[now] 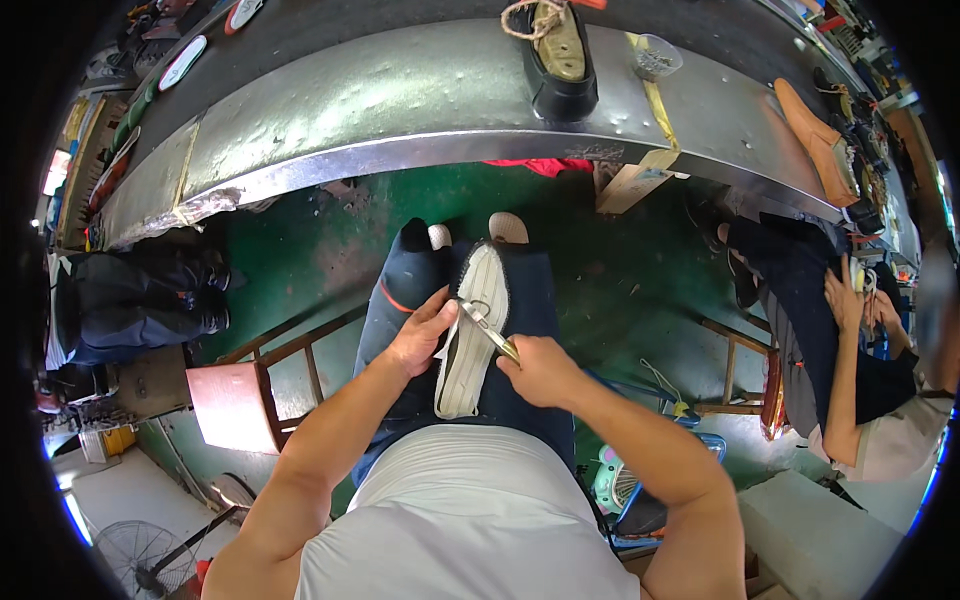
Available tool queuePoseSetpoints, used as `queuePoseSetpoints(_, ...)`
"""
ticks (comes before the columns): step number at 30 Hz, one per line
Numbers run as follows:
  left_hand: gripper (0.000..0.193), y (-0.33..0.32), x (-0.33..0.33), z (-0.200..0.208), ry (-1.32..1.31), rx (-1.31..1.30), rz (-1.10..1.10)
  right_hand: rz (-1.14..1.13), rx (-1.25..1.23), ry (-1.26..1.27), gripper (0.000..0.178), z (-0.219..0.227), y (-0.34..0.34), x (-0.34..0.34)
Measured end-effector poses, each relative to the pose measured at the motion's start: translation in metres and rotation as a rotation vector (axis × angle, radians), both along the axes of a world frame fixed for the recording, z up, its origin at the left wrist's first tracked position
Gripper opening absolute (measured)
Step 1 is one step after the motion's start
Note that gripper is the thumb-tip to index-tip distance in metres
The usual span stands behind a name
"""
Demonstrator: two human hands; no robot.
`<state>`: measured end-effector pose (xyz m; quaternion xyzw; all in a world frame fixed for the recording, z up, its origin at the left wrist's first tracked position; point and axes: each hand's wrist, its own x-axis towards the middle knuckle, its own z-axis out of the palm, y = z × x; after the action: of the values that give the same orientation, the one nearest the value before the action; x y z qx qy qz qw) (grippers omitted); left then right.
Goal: Manually assemble and last footwear components at an industrial assembly line.
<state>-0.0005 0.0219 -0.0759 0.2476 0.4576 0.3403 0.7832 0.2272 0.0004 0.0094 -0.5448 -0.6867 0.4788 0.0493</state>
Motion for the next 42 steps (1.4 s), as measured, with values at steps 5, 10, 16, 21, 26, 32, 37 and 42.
queuePoseSetpoints(5, 0.075, 0.018, 0.015, 0.017, 0.039, -0.061, -0.032, -0.527, -0.386, 0.450, 0.024, -0.049, -0.038, -0.027)
queuePoseSetpoints(10, 0.072, 0.021, 0.011, 0.011, 0.050, -0.127, -0.122, -0.580, -0.719, 0.653, 0.024, -0.032, -0.027, -0.011)
queuePoseSetpoints(16, 0.086, -0.003, 0.017, 0.036, 1.023, 0.556, -0.348, -0.321, -0.725, 0.476, 0.025, -0.019, -0.010, 0.034)
queuePoseSetpoints(21, 0.038, -0.008, 0.010, 0.066, 1.232, 0.716, -0.373, -0.097, -0.555, 0.216, 0.026, 0.010, 0.004, 0.033)
queuePoseSetpoints(26, 0.021, -0.011, 0.014, 0.065, 1.339, 0.959, -0.376, 0.157, -0.150, 0.082, 0.030, 0.009, 0.012, 0.030)
queuePoseSetpoints(32, 0.022, -0.009, 0.020, 0.074, 1.254, 0.836, -0.263, 0.054, -0.465, -0.035, 0.025, 0.034, 0.040, 0.017)
queuePoseSetpoints(37, 0.063, 0.006, 0.020, 0.003, 0.328, 0.030, 0.144, -0.200, -0.158, 0.136, 0.023, -0.032, -0.020, -0.011)
queuePoseSetpoints(42, 0.069, 0.017, 0.013, 0.011, 0.231, 0.102, -0.079, -0.437, -0.362, 0.272, 0.023, -0.034, -0.042, -0.025)
